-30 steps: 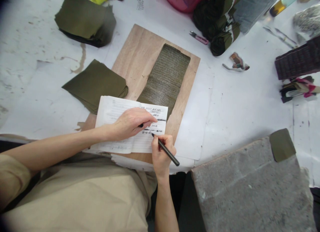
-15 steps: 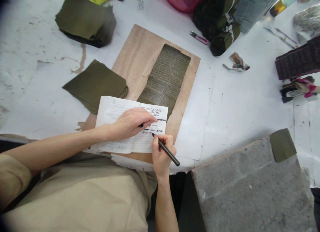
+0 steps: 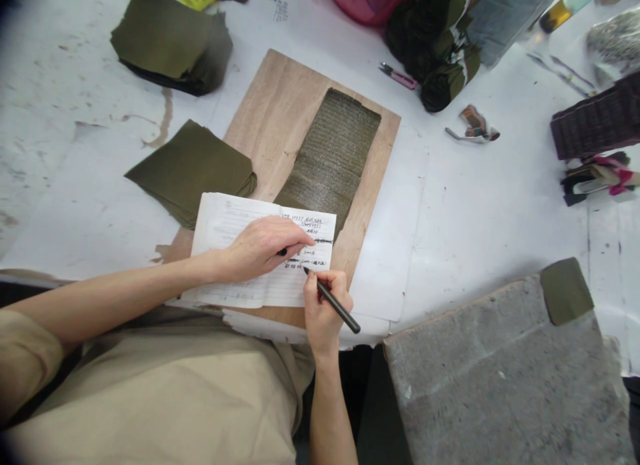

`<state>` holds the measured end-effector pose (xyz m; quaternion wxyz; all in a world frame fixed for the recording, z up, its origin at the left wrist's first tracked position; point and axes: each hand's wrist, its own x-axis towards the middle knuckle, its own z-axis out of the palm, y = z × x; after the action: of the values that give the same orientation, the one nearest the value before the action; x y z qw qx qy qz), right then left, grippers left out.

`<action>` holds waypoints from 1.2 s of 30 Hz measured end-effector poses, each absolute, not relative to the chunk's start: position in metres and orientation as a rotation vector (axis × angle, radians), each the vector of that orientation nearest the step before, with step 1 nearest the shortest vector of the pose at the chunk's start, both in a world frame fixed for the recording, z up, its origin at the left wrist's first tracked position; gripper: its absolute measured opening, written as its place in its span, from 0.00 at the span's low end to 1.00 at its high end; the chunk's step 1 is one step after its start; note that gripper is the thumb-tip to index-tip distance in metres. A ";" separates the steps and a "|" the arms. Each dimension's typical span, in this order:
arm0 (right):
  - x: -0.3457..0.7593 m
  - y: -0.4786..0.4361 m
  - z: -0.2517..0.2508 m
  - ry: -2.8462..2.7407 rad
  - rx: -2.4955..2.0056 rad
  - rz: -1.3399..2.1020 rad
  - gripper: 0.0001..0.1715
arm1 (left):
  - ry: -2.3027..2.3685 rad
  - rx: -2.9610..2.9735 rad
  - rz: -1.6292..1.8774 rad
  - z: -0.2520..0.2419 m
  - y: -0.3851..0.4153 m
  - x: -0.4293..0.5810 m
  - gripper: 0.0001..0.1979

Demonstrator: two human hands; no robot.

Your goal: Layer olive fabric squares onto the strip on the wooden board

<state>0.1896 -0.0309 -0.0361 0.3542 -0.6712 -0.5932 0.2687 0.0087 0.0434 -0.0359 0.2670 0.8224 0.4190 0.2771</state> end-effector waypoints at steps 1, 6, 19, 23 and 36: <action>0.189 -0.031 -0.036 -1.532 -1.733 0.694 0.09 | 1.132 2.220 0.745 -0.036 0.043 0.009 0.11; 0.188 -0.030 -0.034 -1.514 -1.731 0.698 0.10 | 1.131 2.225 0.728 -0.037 0.043 0.008 0.10; 0.189 -0.030 -0.034 -1.517 -1.739 0.681 0.09 | 1.125 2.257 0.730 -0.037 0.044 0.009 0.10; 0.189 -0.031 -0.035 -1.513 -1.750 0.695 0.09 | 1.130 2.266 0.734 -0.038 0.043 0.009 0.10; 0.189 -0.031 -0.036 -1.494 -1.751 0.719 0.10 | 1.181 2.486 0.752 -0.037 0.041 0.006 0.11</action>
<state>0.1889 -0.0308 -0.0357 0.3571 -0.6781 -0.5789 0.2784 0.0063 0.0412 -0.0365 0.1439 0.8623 0.4096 0.2607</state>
